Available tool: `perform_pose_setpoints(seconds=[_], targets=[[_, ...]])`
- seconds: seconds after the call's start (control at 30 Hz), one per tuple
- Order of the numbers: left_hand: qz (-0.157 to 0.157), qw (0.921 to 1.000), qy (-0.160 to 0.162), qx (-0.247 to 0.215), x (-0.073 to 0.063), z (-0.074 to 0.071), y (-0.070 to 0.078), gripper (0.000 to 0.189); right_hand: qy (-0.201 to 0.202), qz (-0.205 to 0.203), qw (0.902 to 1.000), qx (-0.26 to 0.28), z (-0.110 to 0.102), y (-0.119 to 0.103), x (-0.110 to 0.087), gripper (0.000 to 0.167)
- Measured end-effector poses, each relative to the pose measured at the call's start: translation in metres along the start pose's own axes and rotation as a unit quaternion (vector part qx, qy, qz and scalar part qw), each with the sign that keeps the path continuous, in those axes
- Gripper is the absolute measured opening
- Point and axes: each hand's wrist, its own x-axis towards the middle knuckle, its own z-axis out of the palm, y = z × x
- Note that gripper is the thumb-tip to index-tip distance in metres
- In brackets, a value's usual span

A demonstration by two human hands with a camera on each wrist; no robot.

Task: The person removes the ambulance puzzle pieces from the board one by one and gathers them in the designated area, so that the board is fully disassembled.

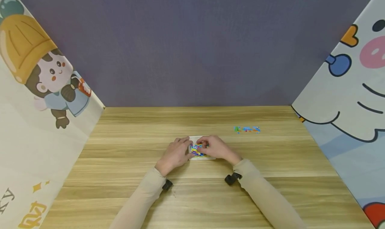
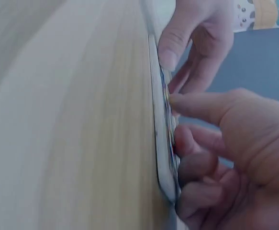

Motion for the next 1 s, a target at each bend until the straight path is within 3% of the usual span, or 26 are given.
perform_pose_setpoints(seconds=[0.13, 0.37, 0.7, 1.0], targets=[[0.000, 1.0000, -0.003, 0.006, 0.001, 0.001, 0.000, 0.056, -0.004, 0.010, 0.9996, -0.027, 0.003, -0.006, 0.002, 0.037], [0.002, 1.0000, 0.006, 0.003, 0.001, 0.000, 0.000, 0.056, 0.002, 0.018, 0.9992, -0.035, 0.005, -0.011, 0.004, 0.025], [-0.005, 1.0000, 0.006, -0.002, 0.001, 0.002, -0.001, 0.058, 0.037, -0.005, 0.9976, 0.059, 0.010, -0.003, 0.006, 0.005], [-0.011, 0.9999, 0.001, -0.005, 0.001, 0.001, 0.000, 0.062, 0.049, 0.052, 0.9895, 0.126, 0.005, 0.002, 0.003, 0.016]])
